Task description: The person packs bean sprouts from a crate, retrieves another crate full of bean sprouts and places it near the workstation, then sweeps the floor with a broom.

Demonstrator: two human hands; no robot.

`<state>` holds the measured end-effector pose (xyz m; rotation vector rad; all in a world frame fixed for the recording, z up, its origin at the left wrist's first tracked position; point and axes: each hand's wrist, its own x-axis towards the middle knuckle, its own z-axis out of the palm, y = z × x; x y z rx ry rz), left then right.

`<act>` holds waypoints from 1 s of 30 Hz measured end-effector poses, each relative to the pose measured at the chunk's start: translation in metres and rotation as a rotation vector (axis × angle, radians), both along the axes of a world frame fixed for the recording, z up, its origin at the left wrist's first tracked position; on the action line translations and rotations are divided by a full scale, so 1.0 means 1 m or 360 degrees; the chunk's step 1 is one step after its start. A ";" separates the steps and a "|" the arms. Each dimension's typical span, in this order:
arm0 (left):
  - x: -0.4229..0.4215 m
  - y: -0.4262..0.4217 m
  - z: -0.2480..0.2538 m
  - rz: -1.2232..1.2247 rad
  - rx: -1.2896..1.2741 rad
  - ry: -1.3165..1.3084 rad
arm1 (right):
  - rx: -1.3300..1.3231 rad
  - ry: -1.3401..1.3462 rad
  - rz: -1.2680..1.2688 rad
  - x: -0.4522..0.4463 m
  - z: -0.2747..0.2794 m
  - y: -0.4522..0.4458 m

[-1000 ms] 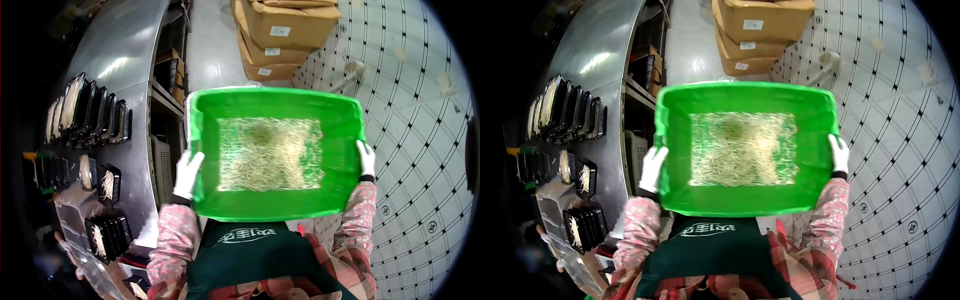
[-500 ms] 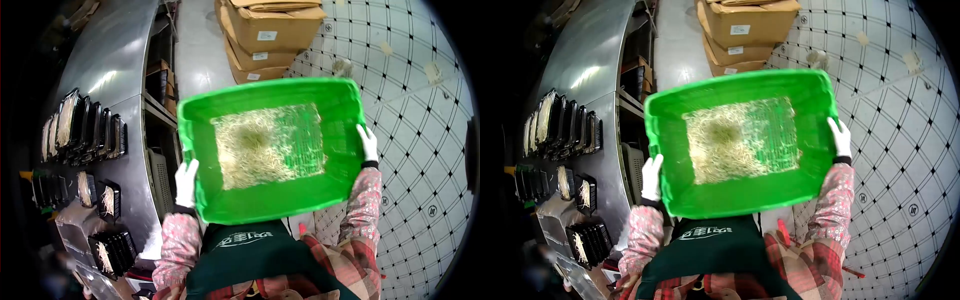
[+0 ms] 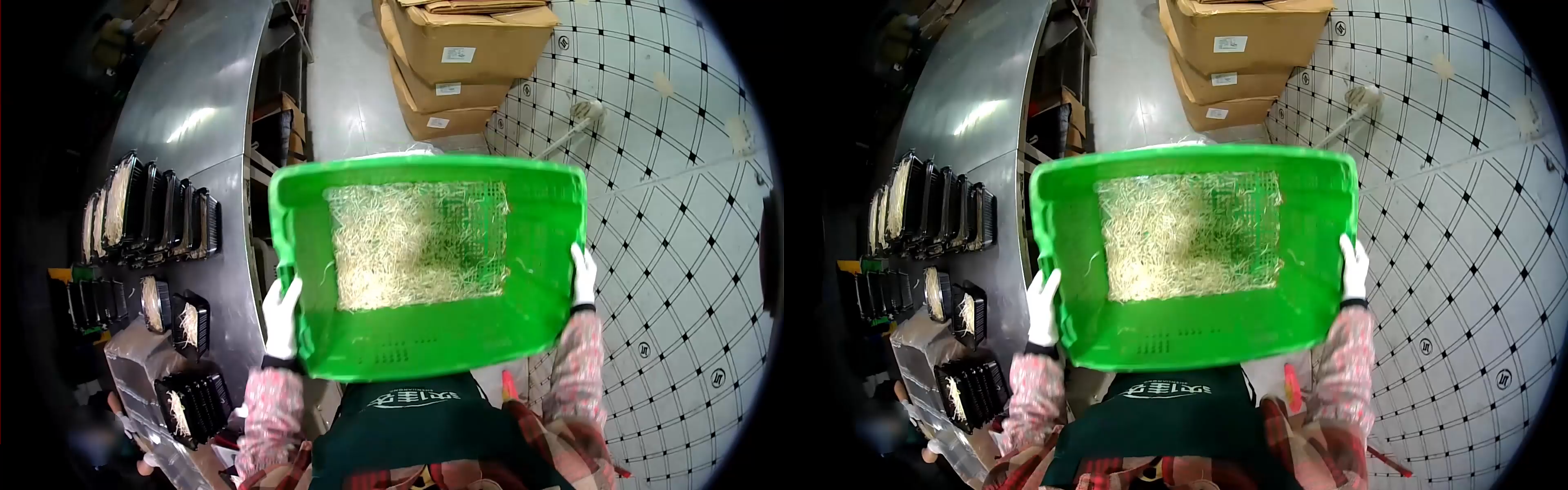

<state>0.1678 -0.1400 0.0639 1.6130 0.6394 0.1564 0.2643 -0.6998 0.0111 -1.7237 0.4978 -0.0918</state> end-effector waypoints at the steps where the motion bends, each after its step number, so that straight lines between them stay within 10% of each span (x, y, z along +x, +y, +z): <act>1: -0.011 0.002 0.009 0.0049 -0.0002 0.0002 | -0.0033 0.0010 0.0015 -0.013 0.005 0.008; 9: 0.102 0.050 0.047 -0.0578 -0.0184 0.0585 | -0.0291 0.0398 0.0420 0.123 -0.008 0.010; 12: 0.028 0.078 -0.024 -0.0112 0.0242 0.0406 | -0.0102 0.0186 0.0306 0.063 -0.012 0.033; 21: -0.050 0.086 -0.058 0.0132 -0.0136 0.0393 | -0.0250 0.0191 0.0272 0.012 -0.016 0.094; 23: -0.048 0.066 -0.049 0.0048 0.0707 0.0172 | -0.0437 0.0178 0.0265 0.012 -0.004 0.105; 25: -0.042 0.045 -0.034 0.0050 0.1386 -0.0121 | -0.1714 -0.0794 0.0351 0.010 0.026 0.136; 30: -0.019 -0.018 -0.040 -0.0911 0.1432 -0.0007 | -0.1135 -0.0818 0.1306 -0.002 0.007 0.218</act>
